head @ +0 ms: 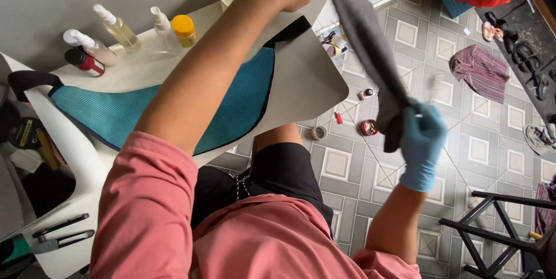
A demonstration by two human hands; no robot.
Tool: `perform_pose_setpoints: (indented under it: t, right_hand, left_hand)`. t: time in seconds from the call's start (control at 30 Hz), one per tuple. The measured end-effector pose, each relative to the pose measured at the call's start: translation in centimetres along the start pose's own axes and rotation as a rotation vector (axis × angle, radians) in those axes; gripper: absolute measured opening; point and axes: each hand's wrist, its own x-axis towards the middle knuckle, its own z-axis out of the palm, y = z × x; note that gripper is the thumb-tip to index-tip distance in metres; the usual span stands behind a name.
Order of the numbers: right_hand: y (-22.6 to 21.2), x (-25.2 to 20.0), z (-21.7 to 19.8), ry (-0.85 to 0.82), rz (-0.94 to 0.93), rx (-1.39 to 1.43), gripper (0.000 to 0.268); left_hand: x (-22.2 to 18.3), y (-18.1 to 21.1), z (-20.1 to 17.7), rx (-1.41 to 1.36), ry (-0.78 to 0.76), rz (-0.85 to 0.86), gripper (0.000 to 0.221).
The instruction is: Applying a liquid treatment or adhesive to the edges of a blue fabric shoe component using a small applicator brush.
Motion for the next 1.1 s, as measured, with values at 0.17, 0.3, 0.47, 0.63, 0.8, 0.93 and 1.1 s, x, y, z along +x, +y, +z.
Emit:
perform_pose_setpoints:
  t: [0.17,0.3,0.47,0.63,0.8,0.93,1.1]
  right_hand:
    - [4.9,-3.7,7.2,-0.43,0.049,-0.091,0.024]
    - [6.7,-5.6,9.4,-0.41,0.045,-0.131,0.021]
    - [6.7,-6.7,10.5,-0.337,-0.16,0.052,0.037]
    - [4.1,-6.0,14.7,-0.293,-0.187,0.068,0.032]
    - [-3.1,-3.3,23.0,-0.261,-0.255,-0.108,0.046]
    - [-0.4,-0.7,29.7,-0.297,-0.15,-0.145,0.014]
    - [1.0,0.0,28.8,-0.084,-0.012,0.113,0.01]
  left_hand:
    - [-6.8,-3.4,6.2,0.059,-0.102,-0.149,0.049]
    - [-11.2,-7.4,12.0,0.106,0.064,-0.157,0.047]
    - [-18.1,-6.0,11.8,-0.004,0.249,-0.179,0.035]
    - [-22.1,-6.3,13.5,0.041,0.165,-0.445,0.052]
    - [-19.7,-6.6,15.6,0.025,0.212,-0.47,0.047]
    - [-17.4,-9.7,19.3,-0.045,0.308,-0.484,0.026]
    - [-18.0,-9.8,17.0,-0.132,0.374,-0.544,0.021]
